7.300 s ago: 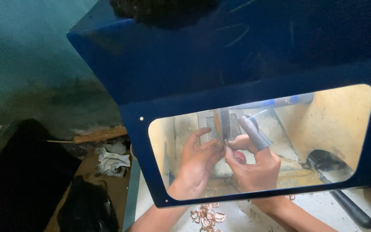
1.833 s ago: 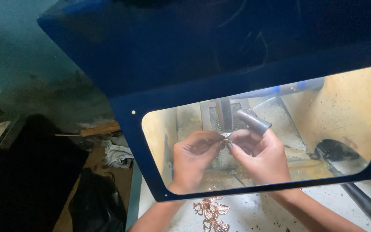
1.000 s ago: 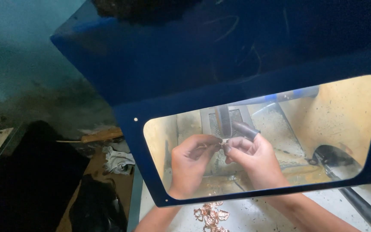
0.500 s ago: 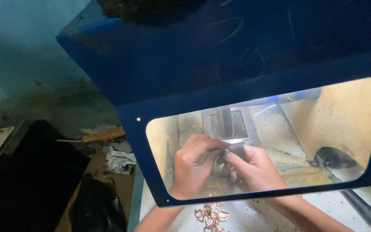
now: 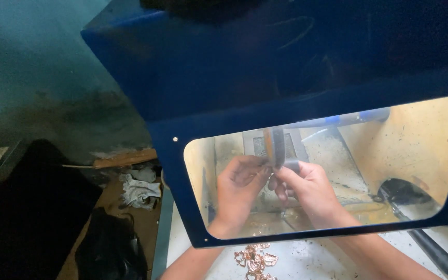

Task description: The person is polishing small jewelry components by holding them against a rotating polishing wheel inside a protective box.

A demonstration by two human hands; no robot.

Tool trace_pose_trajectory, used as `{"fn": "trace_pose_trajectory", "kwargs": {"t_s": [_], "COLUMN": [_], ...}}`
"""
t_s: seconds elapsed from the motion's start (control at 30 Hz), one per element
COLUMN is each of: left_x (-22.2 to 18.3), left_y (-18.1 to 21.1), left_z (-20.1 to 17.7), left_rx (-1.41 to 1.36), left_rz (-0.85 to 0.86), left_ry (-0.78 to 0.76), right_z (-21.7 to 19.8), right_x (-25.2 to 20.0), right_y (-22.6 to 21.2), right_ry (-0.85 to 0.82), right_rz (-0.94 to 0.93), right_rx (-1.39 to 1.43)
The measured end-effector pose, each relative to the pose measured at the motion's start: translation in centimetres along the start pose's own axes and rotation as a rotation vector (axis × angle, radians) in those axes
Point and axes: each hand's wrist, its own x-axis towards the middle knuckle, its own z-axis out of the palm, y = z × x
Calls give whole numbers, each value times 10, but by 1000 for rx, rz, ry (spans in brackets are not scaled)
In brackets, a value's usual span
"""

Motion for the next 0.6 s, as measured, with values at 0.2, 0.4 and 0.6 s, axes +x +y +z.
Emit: {"fn": "trace_pose_trajectory", "kwargs": {"t_s": [0.2, 0.4, 0.6], "left_x": [-1, 0, 5], "left_y": [12, 18, 24], "left_z": [3, 3, 3], "left_rx": [-7, -31, -137], "left_rz": [-137, -229, -409], "left_ry": [86, 102, 67], "right_z": [3, 1, -1], "right_x": [-3, -3, 7], "right_y": [-2, 0, 11], "right_ry": [15, -2, 37], "right_rz": [-23, -76, -59], "right_rx": [0, -60, -73]}}
